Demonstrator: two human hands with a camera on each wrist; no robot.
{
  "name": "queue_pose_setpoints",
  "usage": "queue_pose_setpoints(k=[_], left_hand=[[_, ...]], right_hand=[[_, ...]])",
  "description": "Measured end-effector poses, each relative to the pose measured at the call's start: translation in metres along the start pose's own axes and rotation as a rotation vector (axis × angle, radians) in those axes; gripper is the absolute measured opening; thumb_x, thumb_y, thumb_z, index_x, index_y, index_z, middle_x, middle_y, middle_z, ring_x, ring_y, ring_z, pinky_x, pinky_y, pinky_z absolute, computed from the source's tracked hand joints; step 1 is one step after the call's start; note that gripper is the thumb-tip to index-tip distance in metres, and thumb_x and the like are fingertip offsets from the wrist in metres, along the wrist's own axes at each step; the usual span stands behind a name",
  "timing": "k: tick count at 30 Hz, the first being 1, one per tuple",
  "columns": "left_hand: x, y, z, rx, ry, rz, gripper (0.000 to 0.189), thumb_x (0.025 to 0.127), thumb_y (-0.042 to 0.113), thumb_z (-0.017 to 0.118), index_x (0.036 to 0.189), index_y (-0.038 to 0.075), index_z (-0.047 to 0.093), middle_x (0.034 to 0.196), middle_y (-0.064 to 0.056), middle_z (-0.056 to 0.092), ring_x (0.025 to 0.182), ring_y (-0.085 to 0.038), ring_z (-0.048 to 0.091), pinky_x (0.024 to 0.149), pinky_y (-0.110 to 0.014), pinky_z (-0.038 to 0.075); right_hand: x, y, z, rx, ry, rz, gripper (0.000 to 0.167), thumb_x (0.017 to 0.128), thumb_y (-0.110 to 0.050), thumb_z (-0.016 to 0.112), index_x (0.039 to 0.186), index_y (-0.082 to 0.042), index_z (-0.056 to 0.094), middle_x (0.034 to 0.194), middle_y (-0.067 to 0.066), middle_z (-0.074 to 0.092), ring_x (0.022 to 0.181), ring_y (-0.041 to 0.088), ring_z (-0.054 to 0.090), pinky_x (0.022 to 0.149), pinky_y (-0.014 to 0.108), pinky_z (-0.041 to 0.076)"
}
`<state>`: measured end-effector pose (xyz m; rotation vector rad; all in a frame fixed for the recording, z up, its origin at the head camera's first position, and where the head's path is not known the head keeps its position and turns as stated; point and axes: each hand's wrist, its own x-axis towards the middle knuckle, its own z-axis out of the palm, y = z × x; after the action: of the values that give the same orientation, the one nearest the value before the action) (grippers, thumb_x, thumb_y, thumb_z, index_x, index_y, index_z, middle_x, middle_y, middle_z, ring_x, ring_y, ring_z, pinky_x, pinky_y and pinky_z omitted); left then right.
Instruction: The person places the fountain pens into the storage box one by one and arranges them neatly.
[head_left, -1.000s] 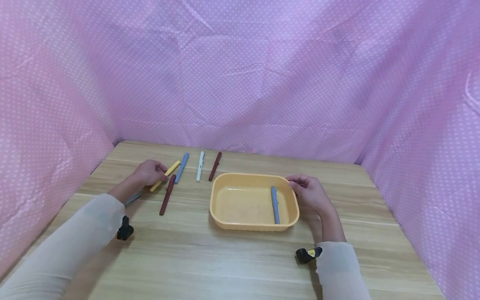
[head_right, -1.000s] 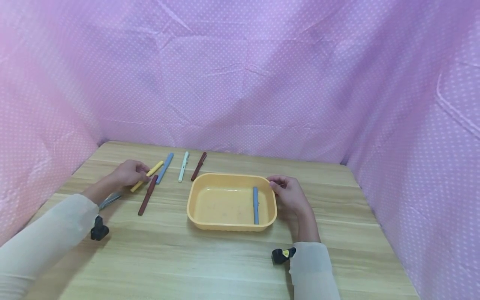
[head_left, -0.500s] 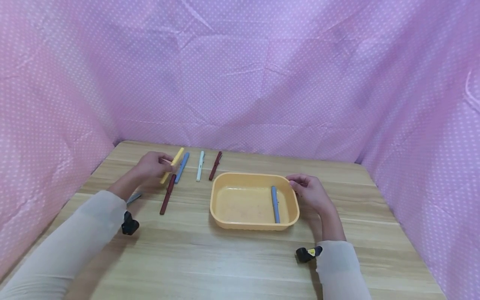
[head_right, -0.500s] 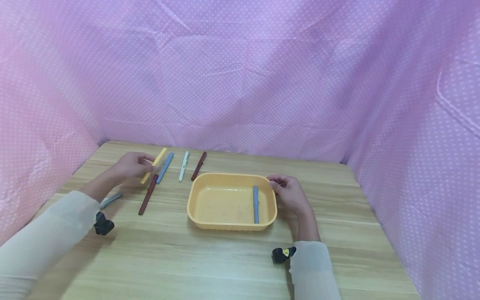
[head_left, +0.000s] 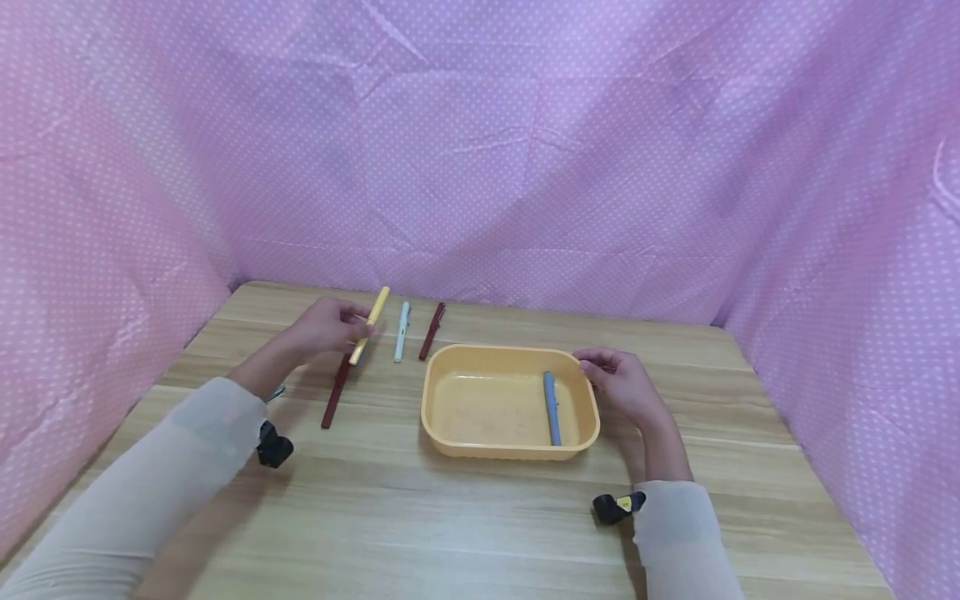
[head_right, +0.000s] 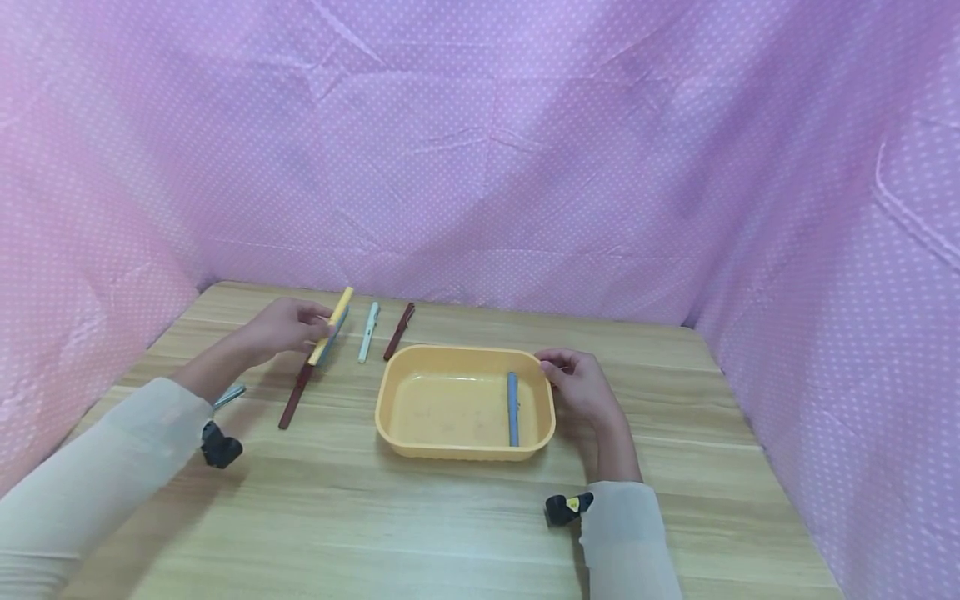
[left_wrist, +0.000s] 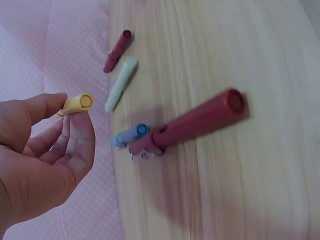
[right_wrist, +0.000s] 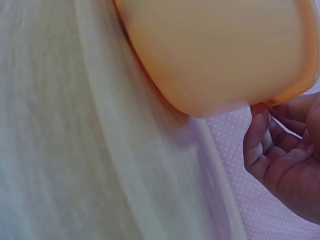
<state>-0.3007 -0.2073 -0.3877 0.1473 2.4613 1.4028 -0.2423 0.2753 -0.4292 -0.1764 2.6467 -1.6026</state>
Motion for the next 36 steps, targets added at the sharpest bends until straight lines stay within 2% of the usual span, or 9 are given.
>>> queue_pose_setpoints(k=[6, 15, 20, 23, 27, 36], left_hand=[[0.001, 0.01, 0.007, -0.12, -0.037, -0.015, 0.054, 0.103, 0.011, 0.061, 0.15, -0.006, 0.041, 0.135, -0.028, 0.054, 0.125, -0.044, 0.058, 0.094, -0.039, 0.059], [0.001, 0.026, 0.02, -0.236, -0.068, -0.008, 0.054, 0.103, 0.009, 0.059, 0.151, -0.006, 0.039, 0.141, -0.031, 0.05, 0.127, -0.045, 0.056, 0.1, -0.048, 0.055], [0.001, 0.032, 0.029, -0.311, -0.1, 0.025, 0.054, 0.102, 0.006, 0.059, 0.15, -0.008, 0.039, 0.142, -0.034, 0.049, 0.13, -0.05, 0.052, 0.103, -0.052, 0.053], [0.001, 0.035, 0.034, -0.319, -0.116, 0.039, 0.056, 0.102, 0.008, 0.059, 0.151, -0.007, 0.037, 0.143, -0.034, 0.048, 0.131, -0.05, 0.051, 0.102, -0.05, 0.054], [0.003, 0.041, 0.042, -0.332, -0.122, 0.02, 0.055, 0.101, 0.008, 0.059, 0.151, -0.006, 0.038, 0.144, -0.033, 0.047, 0.133, -0.048, 0.05, 0.098, -0.046, 0.057], [0.004, 0.051, 0.064, -0.37, -0.162, 0.042, 0.048, 0.102, 0.003, 0.056, 0.147, -0.007, 0.044, 0.138, -0.031, 0.055, 0.124, -0.047, 0.057, 0.093, -0.045, 0.06]], right_hand=[[0.001, -0.001, 0.0, 0.001, 0.001, 0.008, 0.029, 0.105, -0.015, 0.06, 0.127, 0.002, 0.067, 0.122, 0.019, 0.07, 0.107, 0.021, 0.066, 0.085, 0.022, 0.057], [0.0, -0.003, -0.001, 0.001, -0.003, 0.017, 0.029, 0.105, -0.015, 0.059, 0.127, 0.001, 0.067, 0.121, 0.018, 0.07, 0.106, 0.018, 0.065, 0.085, 0.021, 0.056], [-0.001, -0.005, 0.0, 0.003, -0.003, 0.023, 0.028, 0.105, -0.014, 0.059, 0.127, 0.002, 0.067, 0.12, 0.019, 0.07, 0.104, 0.019, 0.065, 0.084, 0.022, 0.057], [-0.001, -0.004, 0.0, 0.017, -0.005, 0.027, 0.028, 0.105, -0.013, 0.059, 0.127, 0.002, 0.066, 0.12, 0.019, 0.07, 0.103, 0.018, 0.065, 0.083, 0.022, 0.057], [-0.001, -0.003, 0.0, 0.023, -0.008, 0.024, 0.029, 0.105, -0.014, 0.059, 0.128, 0.002, 0.066, 0.12, 0.019, 0.07, 0.103, 0.018, 0.065, 0.083, 0.023, 0.057], [-0.002, -0.002, -0.001, 0.022, -0.006, 0.016, 0.029, 0.105, -0.014, 0.059, 0.128, 0.002, 0.066, 0.121, 0.02, 0.07, 0.105, 0.018, 0.066, 0.084, 0.021, 0.057]])
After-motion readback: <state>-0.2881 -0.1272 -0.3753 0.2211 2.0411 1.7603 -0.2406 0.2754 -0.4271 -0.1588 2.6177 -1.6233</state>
